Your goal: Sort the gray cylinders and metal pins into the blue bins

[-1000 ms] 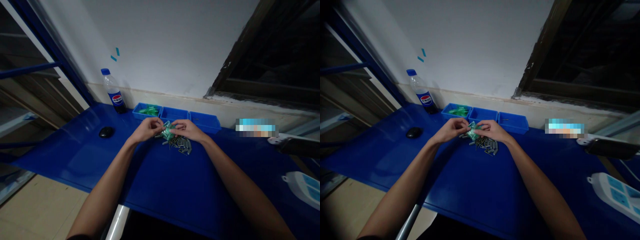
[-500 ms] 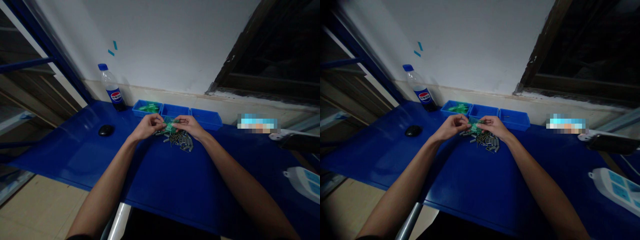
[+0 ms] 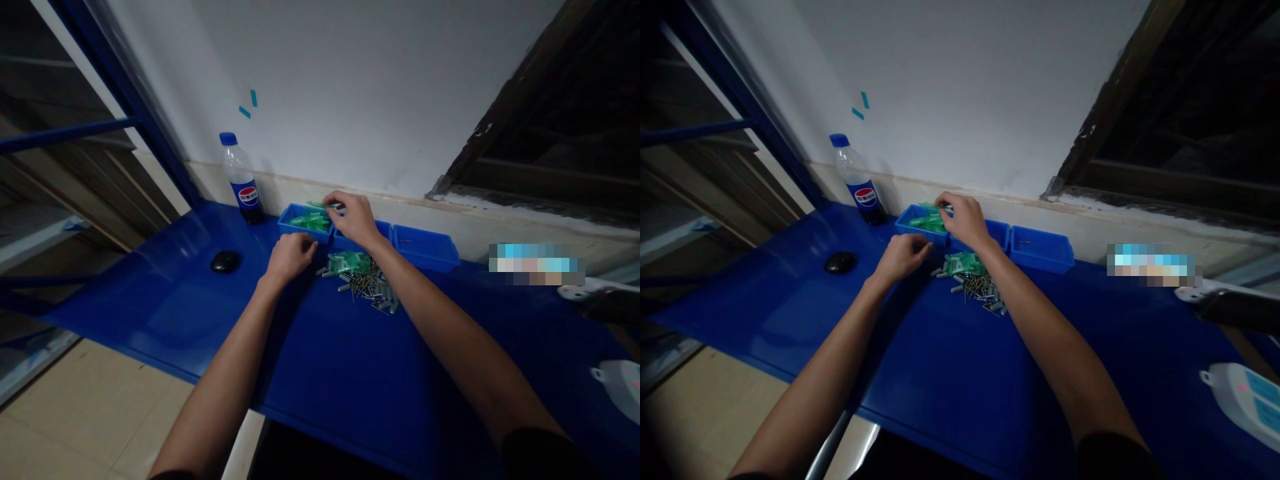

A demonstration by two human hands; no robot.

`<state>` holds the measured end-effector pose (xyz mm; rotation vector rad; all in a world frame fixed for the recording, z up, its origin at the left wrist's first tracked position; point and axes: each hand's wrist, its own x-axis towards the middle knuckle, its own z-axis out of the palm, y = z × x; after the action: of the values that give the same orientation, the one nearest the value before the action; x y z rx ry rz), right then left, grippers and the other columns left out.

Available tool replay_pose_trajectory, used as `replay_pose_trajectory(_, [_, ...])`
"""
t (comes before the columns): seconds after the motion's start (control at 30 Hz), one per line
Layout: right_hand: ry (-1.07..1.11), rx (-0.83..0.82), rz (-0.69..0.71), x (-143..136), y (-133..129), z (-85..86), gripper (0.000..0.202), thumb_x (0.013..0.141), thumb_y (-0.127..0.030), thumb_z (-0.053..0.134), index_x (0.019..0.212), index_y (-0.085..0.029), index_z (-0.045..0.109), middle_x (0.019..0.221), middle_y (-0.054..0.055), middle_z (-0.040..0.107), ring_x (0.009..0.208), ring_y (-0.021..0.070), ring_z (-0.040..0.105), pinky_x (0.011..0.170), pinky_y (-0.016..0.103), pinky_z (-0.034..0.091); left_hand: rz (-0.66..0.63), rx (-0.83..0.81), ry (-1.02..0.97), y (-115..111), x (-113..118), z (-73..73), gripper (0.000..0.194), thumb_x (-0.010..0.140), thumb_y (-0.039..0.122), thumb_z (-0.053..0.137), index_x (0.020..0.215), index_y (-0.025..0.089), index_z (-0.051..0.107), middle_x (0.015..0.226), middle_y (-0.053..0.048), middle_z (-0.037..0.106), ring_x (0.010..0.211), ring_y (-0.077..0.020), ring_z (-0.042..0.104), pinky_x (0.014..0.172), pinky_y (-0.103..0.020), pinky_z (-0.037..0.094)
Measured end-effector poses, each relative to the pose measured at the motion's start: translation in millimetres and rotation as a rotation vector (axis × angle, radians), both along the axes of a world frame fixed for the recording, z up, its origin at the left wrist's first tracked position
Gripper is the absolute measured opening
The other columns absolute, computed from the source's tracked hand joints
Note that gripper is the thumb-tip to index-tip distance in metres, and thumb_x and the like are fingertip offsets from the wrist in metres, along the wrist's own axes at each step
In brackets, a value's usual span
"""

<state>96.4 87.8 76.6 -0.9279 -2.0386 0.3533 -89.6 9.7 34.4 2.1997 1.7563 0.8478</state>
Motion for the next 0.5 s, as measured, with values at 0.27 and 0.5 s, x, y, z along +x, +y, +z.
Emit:
replay_pose_trajectory(0.27, [-0.4, -0.07, 0.237, -45, 36, -1.1, 0.047, 0.085, -0.003, 0.057, 0.12, -0.025, 0.08, 0.126, 0.004, 0.079, 0.123, 0.026, 0.07, 0.111, 0.043, 0.05, -0.382, -0.023, -0.02, -5, 6, 0.6, 0.034, 0.093, 0.038, 0.07, 0.119, 0.018, 0.078, 0.118, -0.012, 0.079, 0.106, -0.0281, 0.075, 0.092, -0.037, 0.056])
replay_pose_trajectory(0.5, [0.056, -0.217, 0.158, 10, -6, -1.0, 0.024, 0.097, -0.026, 0.062, 0.112, -0.026, 0.081, 0.118, 0.005, 0.081, 0.112, 0.0253, 0.073, 0.1, 0.044, 0.057, -0.39, -0.072, 0.057, -12, 20, 0.8, 0.046, 0.082, 0.038, 0.08, 0.125, 0.022, 0.077, 0.113, -0.012, 0.08, 0.103, -0.0294, 0.076, 0.091, -0.038, 0.059])
